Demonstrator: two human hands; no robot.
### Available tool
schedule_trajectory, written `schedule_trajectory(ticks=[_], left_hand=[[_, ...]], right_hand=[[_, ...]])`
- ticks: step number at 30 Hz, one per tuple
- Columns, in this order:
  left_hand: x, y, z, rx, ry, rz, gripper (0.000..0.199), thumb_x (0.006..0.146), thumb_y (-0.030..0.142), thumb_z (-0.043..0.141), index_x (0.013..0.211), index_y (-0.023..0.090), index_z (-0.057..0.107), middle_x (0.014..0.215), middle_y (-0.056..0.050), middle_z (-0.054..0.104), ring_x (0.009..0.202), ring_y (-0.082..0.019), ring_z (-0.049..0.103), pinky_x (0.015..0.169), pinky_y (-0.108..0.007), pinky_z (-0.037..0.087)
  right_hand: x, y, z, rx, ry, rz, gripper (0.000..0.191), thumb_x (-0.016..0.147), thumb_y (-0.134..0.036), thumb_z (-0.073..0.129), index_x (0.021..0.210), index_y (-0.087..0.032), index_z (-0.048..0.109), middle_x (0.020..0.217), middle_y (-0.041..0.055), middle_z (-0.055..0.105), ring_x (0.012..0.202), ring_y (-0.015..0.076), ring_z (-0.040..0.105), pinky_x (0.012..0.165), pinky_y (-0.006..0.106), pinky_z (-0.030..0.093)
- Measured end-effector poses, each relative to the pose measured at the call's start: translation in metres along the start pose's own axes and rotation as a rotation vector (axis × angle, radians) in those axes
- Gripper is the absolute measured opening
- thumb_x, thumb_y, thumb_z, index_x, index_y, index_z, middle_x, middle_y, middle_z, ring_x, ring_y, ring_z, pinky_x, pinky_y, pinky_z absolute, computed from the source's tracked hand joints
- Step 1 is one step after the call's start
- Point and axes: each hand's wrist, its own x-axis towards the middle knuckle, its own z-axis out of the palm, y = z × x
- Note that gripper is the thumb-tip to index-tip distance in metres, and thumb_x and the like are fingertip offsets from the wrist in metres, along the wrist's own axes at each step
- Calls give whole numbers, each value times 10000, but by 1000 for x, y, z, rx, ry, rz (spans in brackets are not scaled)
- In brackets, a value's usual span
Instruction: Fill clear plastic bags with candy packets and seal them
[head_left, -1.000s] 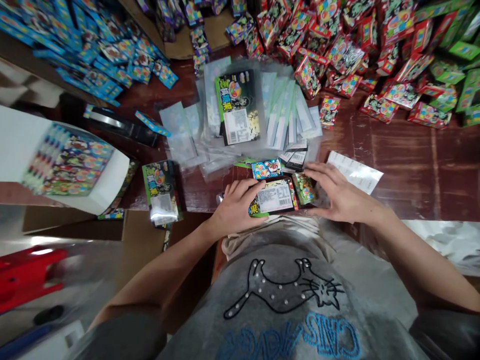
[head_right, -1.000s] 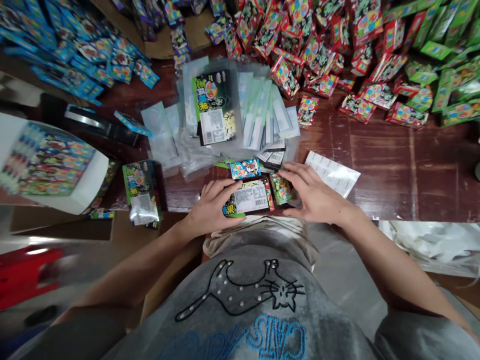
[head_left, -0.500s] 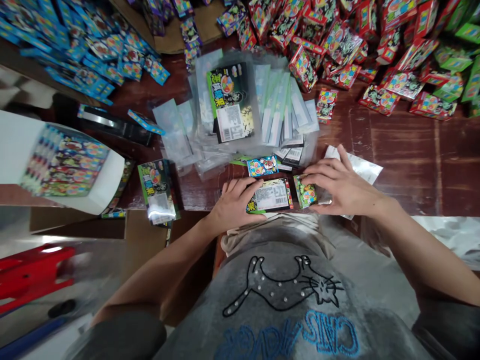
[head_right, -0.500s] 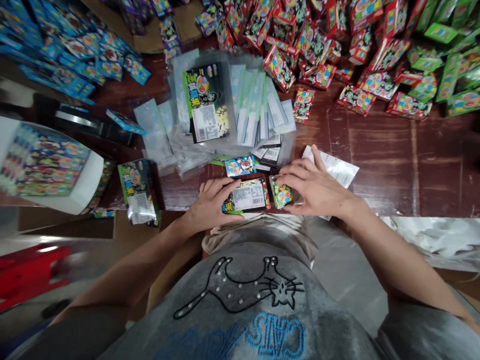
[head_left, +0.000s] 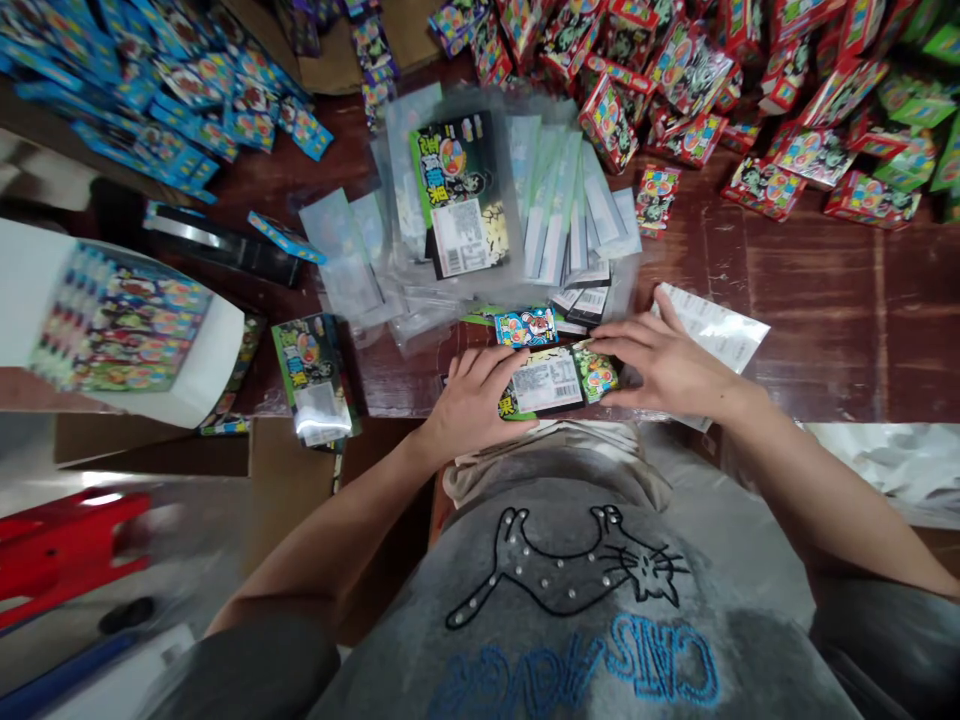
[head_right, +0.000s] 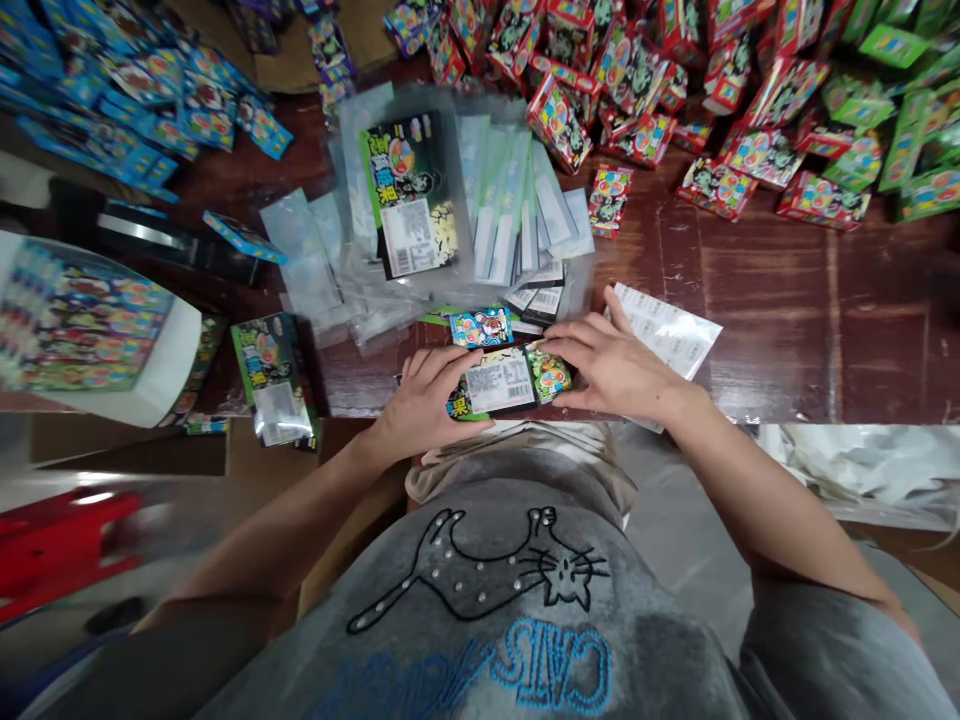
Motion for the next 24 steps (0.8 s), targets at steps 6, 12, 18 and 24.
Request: schedule_trajectory(ticks=[6,12,18,24], left_hand=[[1,20,-1,7,117,-55,894,824,555,889,1570,196,553,1459,-177,649,1283,-382,603,1111,-531,470],[3,35,-5,88,177,-68,835,855,577,873,1538,201,577,1418,-179,666,1267,-391,607,1052,-531,491],[17,57,-1,87,310,-30,863,859,553,871,1558,176,535,1426,-187,669,1249,-375,643,1066,-520,505],[36,82,8,33,345,-76,963,848,530,887,1629,163,459,1471,-215,615,1366,-403,621,1144,-537,513]], right_hand=[[-1,-8,-15,-23,15,18,588,955,-540,772,1489,-308,686,1467,97,701,1310,352,645,1340,757,175],[-7,-12,-29,81,18,-43,629,1012,-608,695,1557,-301,635,1543,123,666,1339,350,670,1338,727,248],[-4,-8,-28,232,255,159,545,1079,-487,627,1588,-294,602,1469,127,729,1332,326,704,1164,559,552],[4,-19,-20,246,492,215,360,1076,-435,650,1398,-298,733,1319,117,765,1278,298,725,1090,516,611]])
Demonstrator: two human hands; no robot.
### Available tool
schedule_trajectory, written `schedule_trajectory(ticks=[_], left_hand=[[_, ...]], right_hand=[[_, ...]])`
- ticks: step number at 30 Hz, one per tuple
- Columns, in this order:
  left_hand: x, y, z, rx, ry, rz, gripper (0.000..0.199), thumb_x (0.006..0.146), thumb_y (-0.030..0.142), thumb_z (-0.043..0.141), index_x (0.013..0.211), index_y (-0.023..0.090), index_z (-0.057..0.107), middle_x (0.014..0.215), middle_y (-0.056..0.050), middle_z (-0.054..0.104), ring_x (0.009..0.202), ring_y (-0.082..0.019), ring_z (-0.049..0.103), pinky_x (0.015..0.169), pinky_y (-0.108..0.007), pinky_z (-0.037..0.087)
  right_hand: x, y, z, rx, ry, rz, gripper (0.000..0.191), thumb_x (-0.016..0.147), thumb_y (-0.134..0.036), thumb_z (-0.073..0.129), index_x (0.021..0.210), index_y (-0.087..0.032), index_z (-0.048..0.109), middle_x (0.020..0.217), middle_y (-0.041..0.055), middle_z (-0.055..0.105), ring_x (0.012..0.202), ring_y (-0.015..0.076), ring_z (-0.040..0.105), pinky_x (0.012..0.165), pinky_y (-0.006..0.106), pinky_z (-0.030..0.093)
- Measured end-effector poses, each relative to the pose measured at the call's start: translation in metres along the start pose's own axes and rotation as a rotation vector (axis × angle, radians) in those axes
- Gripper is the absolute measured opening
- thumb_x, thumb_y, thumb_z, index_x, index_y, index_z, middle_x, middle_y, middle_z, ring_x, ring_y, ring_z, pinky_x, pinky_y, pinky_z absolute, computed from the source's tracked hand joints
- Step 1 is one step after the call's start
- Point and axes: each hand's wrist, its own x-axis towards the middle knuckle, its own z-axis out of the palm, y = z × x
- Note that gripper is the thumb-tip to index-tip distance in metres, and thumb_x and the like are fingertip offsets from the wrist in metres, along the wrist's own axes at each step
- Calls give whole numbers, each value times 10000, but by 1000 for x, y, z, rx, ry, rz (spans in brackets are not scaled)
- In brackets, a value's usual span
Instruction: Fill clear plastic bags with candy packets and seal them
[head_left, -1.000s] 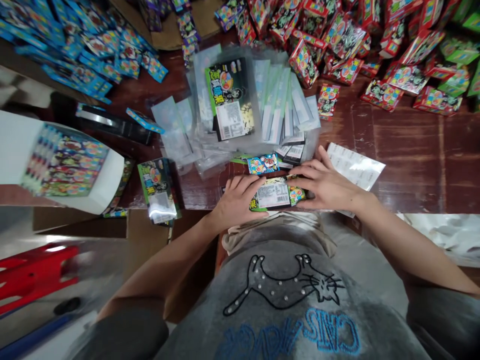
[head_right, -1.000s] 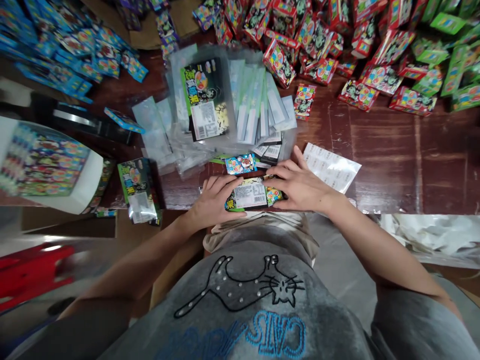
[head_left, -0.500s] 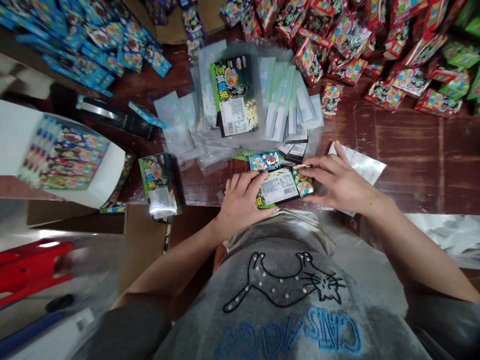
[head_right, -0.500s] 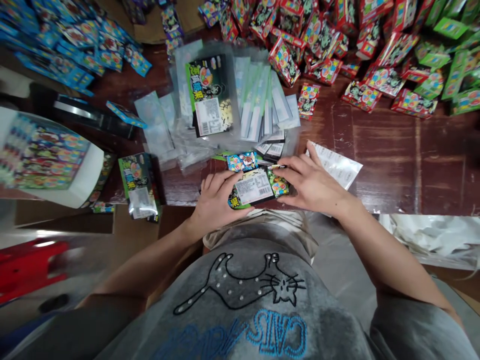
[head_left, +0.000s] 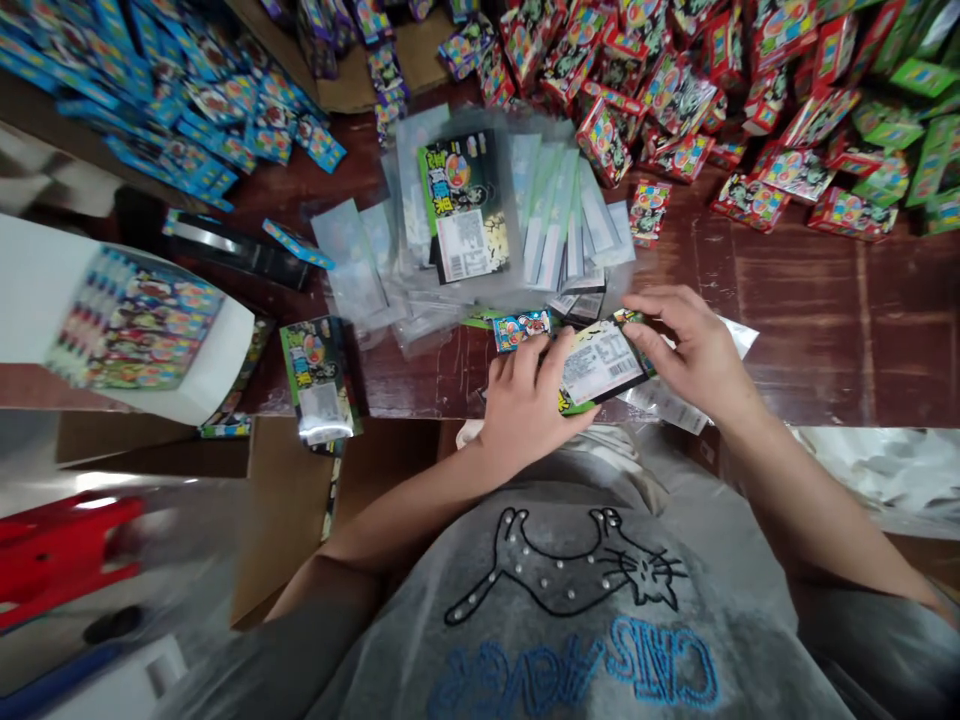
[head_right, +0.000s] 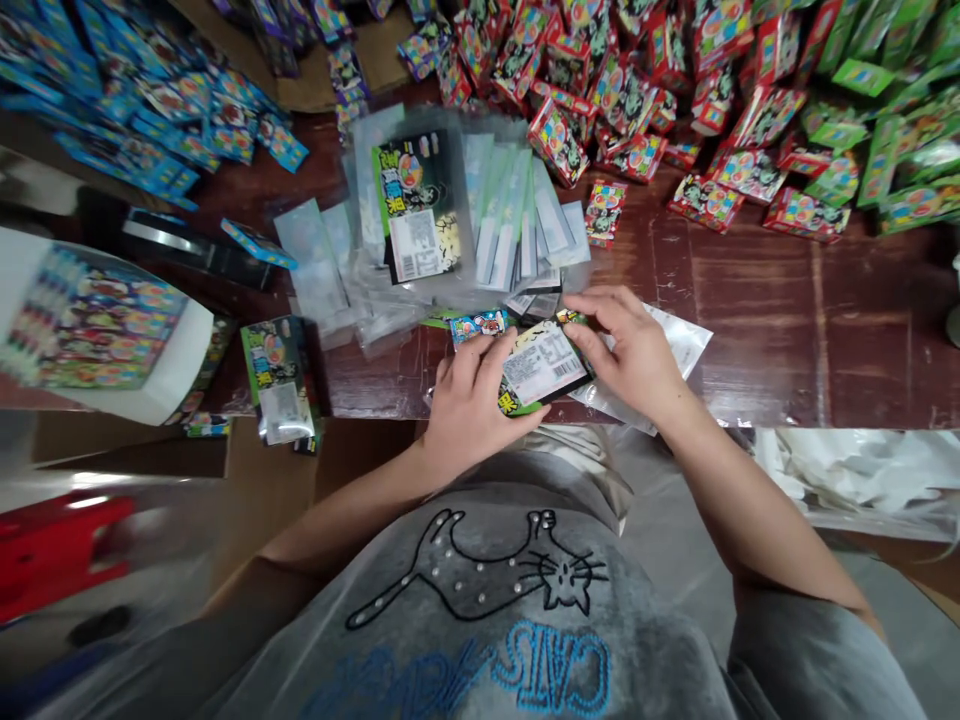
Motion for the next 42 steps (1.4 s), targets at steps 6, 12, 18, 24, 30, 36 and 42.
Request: schedule_trajectory(ticks=[6,12,18,24,30,36,42], left_hand=[[12,10,13,-464,-63,-219,1146,817,613,921,1719,270,302,1613,-201,461,1531,-427,488,1225,-598,509],[1,6,34,-1054,-155,-334,608,1095,407,612,1656,309,400,1564,-153,591,1422,-324,621,1252,-585,491],[-16,7,27,-1213,-268,-313,780,1035,349,693,1719,354,319,1437,-118,647,1192,-279,717,1041,-484,641],[-10,-16,17,-1222,-308,-275,922,976,332,779,1737,377,260,1385,-120,672,1168,-285,725,970,-455,663],[2,-29,16,-1280,-377,-194,728,947,361,825,1574,348,457,1342,-89,709,1143,-245,738,908,-360,646],[15,-22,11,-1097,-159,-183,214,1073,439,673,1125,238,724,1241,-74,766,1139,-204,731,996,-365,593],[28,-9,5,-1103,-114,-260,258,1006,408,759,1198,240,722,1101,-46,823,1029,-183,768,914,-335,615]], right_hand=[[-8,-7,5,-23,191,78,419,1015,-462,744,1385,-272,687,1439,137,713,1367,340,680,1175,580,555],[-19,4,10,116,342,271,434,892,-499,888,1236,-290,725,1340,94,745,1245,305,729,1078,517,611],[-28,-8,16,218,138,302,129,979,-399,804,954,-273,790,1216,64,806,1239,278,748,1136,533,576],[-61,-21,25,475,204,481,468,914,-457,874,1324,-372,665,1380,44,729,1284,239,723,1033,435,661],[-77,-28,30,628,219,562,417,899,-479,888,1223,-348,660,1137,-9,758,860,140,754,826,319,682],[-74,-25,18,608,99,472,272,942,-430,857,1182,-325,784,943,-20,779,814,144,731,769,332,665],[-72,-28,10,462,202,317,351,975,-318,823,1319,-369,773,1217,11,815,1119,185,765,1021,414,639]])
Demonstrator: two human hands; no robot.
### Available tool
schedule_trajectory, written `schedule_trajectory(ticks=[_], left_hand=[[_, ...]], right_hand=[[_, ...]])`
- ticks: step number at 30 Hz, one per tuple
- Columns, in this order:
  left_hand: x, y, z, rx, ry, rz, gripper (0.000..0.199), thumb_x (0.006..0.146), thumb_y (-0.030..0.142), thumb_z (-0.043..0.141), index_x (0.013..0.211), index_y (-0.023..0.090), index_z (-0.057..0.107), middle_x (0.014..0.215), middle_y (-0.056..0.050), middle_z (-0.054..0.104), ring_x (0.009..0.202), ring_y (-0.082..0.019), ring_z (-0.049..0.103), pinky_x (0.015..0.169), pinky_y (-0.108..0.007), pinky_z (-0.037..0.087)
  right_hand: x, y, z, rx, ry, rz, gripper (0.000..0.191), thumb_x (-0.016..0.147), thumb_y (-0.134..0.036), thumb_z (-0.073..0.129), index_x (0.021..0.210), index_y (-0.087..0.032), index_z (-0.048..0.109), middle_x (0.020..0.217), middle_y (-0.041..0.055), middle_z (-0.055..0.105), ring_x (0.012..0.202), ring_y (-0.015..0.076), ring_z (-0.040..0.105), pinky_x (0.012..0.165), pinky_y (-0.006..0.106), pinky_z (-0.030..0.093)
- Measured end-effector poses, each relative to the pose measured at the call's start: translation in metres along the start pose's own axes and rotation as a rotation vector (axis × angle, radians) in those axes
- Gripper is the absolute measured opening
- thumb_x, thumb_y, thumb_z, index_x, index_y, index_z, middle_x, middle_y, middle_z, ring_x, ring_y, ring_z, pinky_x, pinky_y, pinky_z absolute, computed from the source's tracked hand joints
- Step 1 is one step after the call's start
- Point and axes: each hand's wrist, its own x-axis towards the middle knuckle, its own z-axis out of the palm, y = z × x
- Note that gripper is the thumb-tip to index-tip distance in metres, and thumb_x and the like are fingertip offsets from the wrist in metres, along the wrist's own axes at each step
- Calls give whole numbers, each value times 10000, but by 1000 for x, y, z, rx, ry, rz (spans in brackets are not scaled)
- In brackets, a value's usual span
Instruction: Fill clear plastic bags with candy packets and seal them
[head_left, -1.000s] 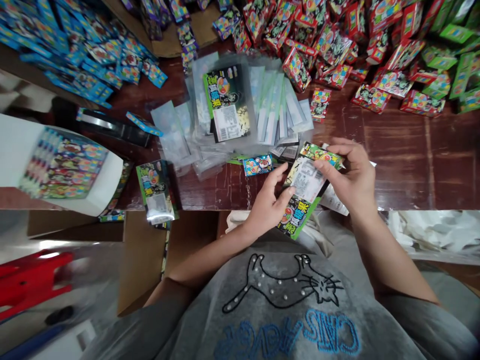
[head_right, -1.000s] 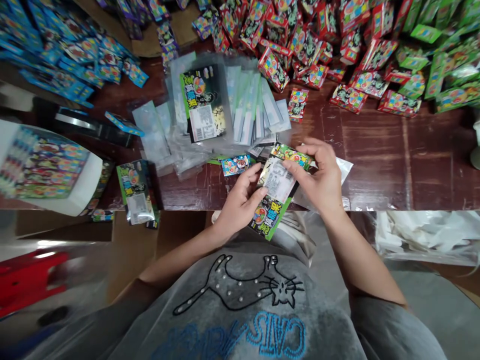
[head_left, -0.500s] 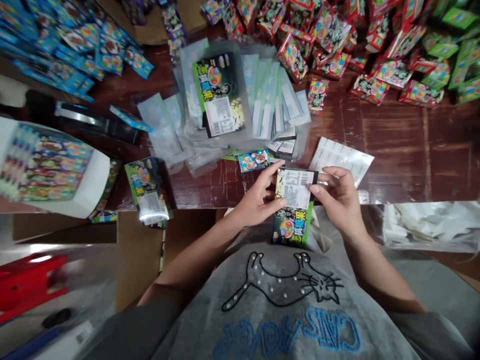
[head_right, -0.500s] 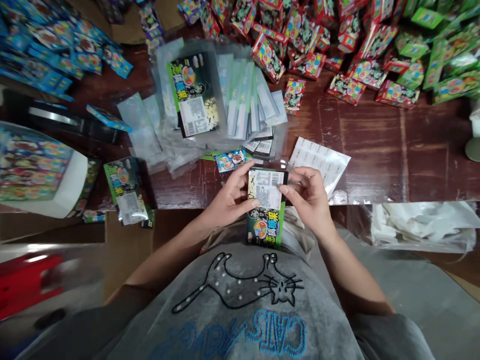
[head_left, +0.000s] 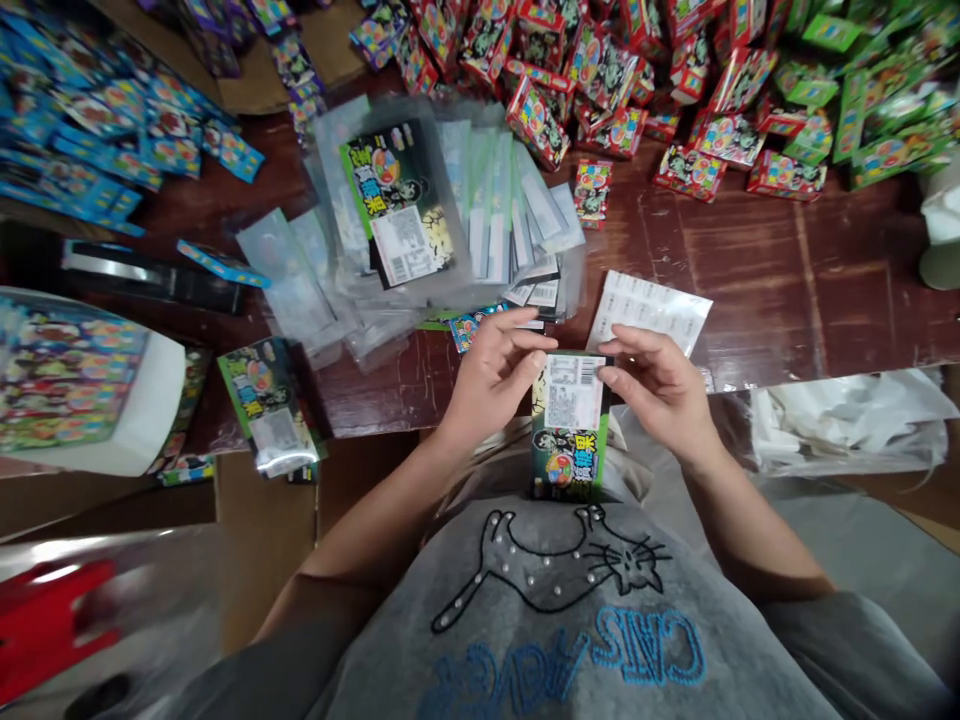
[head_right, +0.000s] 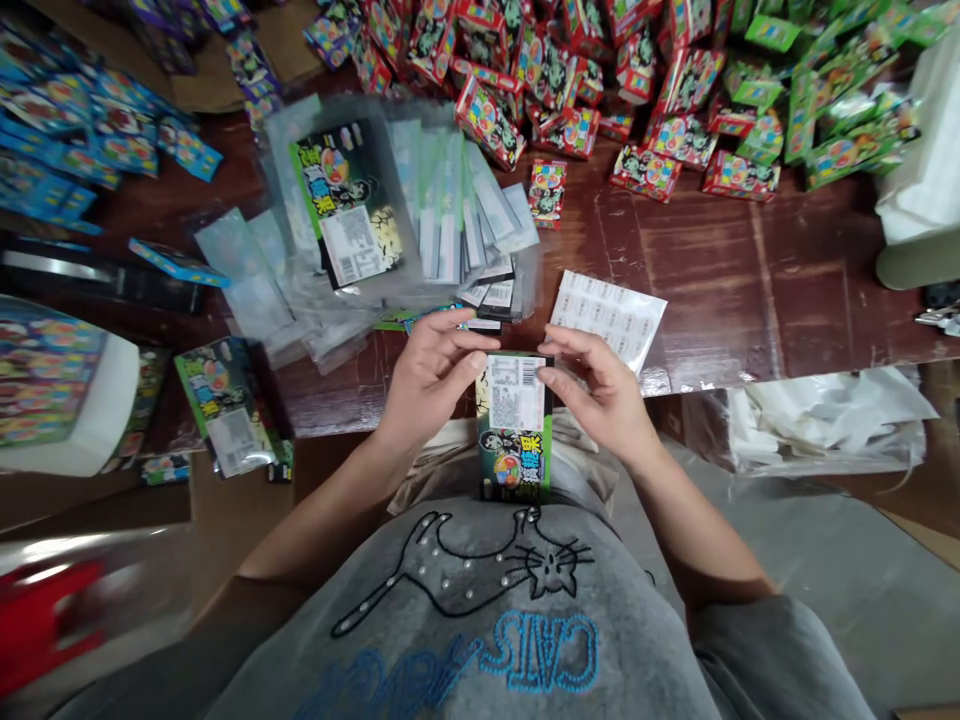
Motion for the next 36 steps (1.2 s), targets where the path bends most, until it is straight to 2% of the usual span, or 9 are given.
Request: schedule_trajectory(ticks=[4,7,9,14,20,26,30,33,36], left_hand=[[6,10,4,96,-101,-87,195,984,408,750,988,215,778,1106,-59,836,1016,-185,764,933,-347,612],[16,17,9,94,-111,-135,148,929,338,771,967,195,762,981,-44,827,874,-159,743,813,-302,596],[24,21,13,103,-118,-154,127,900,309,778,929,186,763,922,-36,818,818,-148,725,783,-291,581],[38,27,14,134,-152,-195,149,898,337,781,853,195,796,882,-32,828,789,-151,722,788,-306,581],[45,13,13,17,-292,-160,213,849,407,879,921,215,821,1005,-50,847,905,-166,755,846,-323,614],[62,4,24,-214,-236,-379,199,858,392,843,875,196,812,935,-59,834,809,-151,740,788,-319,613],[62,7,20,-61,-277,-252,203,889,425,850,911,224,834,991,-53,853,890,-164,771,862,-334,633],[63,3,19,28,-343,-126,193,901,410,848,929,222,816,1053,-62,858,947,-170,788,910,-342,645],[71,-12,27,48,-381,-68,183,922,384,819,916,203,796,1120,-99,851,988,-180,801,934,-358,646]], right_hand=[[5,-11,-9,-64,-69,87,111,956,-392,842,1024,-305,851,1065,26,842,992,202,773,953,423,643],[13,-16,-12,-5,-26,267,224,893,-469,883,920,-255,825,906,31,825,806,184,732,777,366,633],[20,-17,-12,60,-7,347,267,843,-481,911,868,-235,812,854,28,813,750,169,705,729,337,616],[29,-15,-20,145,-39,414,303,808,-508,927,811,-225,819,800,17,805,686,148,677,686,319,601],[25,-13,-42,36,-128,299,304,932,-546,832,877,-247,847,905,29,847,794,164,741,795,352,621],[37,-15,-54,17,-253,185,218,976,-474,811,967,-259,846,1010,43,843,918,177,768,863,361,615],[40,-13,-60,-7,-263,174,233,1004,-473,777,914,-260,807,964,30,818,875,176,747,813,360,602],[51,-3,-74,-256,-184,51,244,1020,-497,733,929,-278,794,994,44,810,926,218,735,878,421,594],[74,19,-92,-653,-56,-68,263,1013,-487,689,1128,-282,808,1110,95,797,1047,304,697,1002,543,547]])
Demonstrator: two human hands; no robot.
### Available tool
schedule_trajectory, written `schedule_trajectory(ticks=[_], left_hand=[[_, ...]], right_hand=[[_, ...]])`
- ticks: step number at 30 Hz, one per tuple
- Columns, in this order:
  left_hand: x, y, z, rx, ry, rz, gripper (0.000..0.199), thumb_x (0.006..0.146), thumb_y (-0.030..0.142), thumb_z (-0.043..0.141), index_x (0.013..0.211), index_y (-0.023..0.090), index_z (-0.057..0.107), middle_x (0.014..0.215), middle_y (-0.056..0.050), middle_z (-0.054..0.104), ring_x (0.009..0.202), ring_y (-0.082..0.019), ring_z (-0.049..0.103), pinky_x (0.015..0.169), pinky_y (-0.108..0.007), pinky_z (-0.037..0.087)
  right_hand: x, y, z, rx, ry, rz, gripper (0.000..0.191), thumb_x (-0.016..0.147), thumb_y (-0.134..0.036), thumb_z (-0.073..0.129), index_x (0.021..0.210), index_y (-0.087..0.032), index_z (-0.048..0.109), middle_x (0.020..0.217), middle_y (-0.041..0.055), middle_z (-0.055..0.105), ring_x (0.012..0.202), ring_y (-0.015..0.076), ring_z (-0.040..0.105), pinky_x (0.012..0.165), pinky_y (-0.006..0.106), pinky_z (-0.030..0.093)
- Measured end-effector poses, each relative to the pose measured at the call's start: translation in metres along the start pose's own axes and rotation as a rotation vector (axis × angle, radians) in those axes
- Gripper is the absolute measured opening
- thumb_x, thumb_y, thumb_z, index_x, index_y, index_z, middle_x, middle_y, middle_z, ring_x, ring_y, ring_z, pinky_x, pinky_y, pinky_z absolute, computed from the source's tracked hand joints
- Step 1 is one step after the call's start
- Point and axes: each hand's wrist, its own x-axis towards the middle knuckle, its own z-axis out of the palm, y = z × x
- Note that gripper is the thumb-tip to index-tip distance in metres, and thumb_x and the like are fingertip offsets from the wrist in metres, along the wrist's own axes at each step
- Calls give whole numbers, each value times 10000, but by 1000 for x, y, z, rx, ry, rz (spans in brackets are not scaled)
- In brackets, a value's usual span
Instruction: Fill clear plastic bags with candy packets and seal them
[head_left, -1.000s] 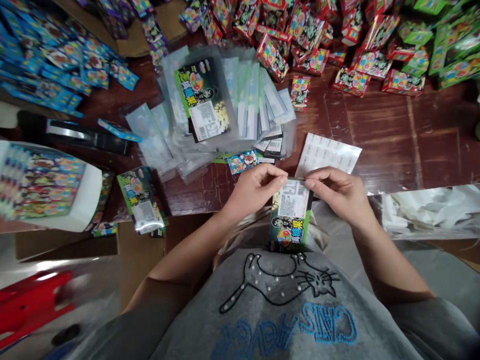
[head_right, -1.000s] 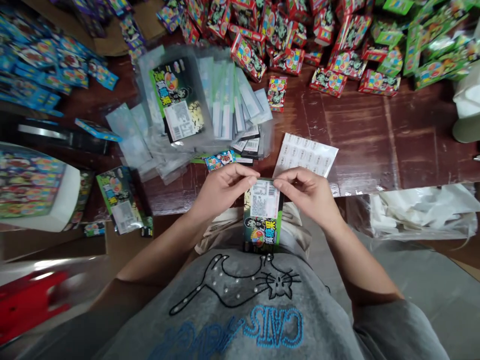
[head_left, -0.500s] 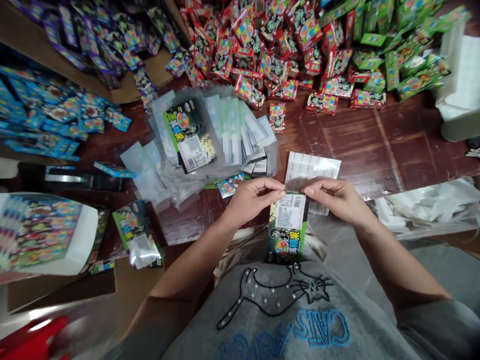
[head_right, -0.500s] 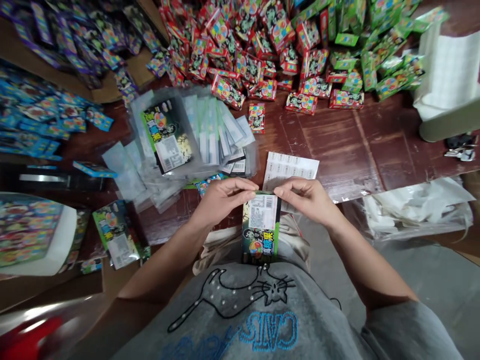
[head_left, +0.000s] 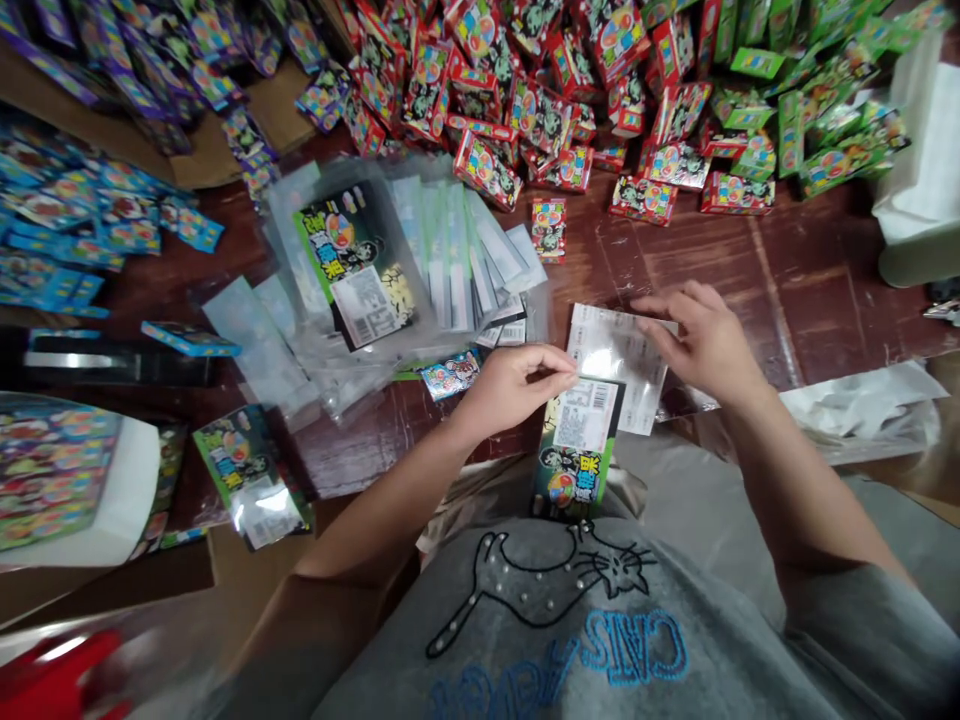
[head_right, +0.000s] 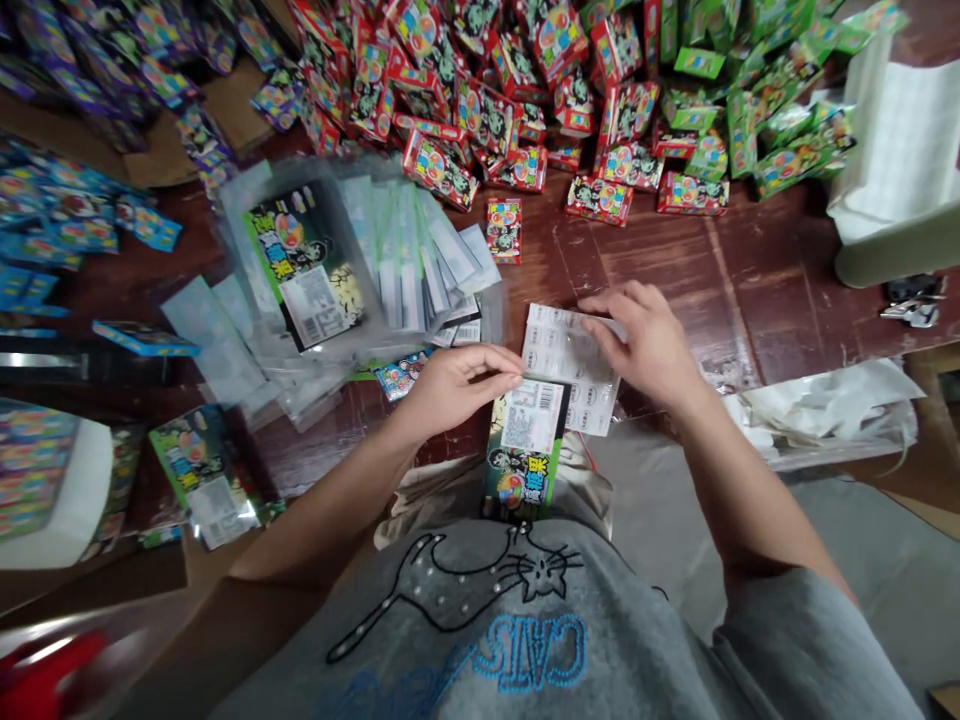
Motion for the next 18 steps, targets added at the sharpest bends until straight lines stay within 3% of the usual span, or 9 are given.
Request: schedule_trajectory(ticks=[3,7,12,15,18], left_hand=[[15,-16,9,-2,-43,-20,180,906,361,825,900,184,795,1396,-173,775,1157,-230,800,1018,-406,630],[23,-24,16,-8,-63,-60,152,918,331,799,908,180,786,1547,-211,679,1309,-278,755,1079,-447,607],[23,-23,19,23,-27,-67,110,915,285,772,877,182,780,1470,-188,735,1243,-246,775,1080,-426,600],[21,-21,19,41,-16,-45,91,907,264,765,889,177,785,1361,-164,781,1133,-211,787,1034,-399,608],[12,-10,18,15,-33,-5,110,917,272,739,968,178,765,1185,-117,812,981,-176,765,912,-342,608]], right_hand=[[22,26,4,-163,-90,-67,333,992,-439,663,1239,-254,789,1148,130,773,1079,340,668,1037,597,514],[35,34,7,-167,-194,-126,223,1024,-408,608,1029,-277,788,1014,88,769,962,287,657,1008,544,510],[24,6,-14,15,-191,-153,282,1034,-529,647,931,-303,780,943,49,776,890,254,671,921,482,524],[14,-20,-31,224,-127,-50,248,985,-551,760,958,-306,785,931,31,767,844,216,680,839,415,549],[8,-42,-38,441,-275,114,354,939,-559,821,1129,-268,752,922,21,752,795,175,671,729,345,553]])
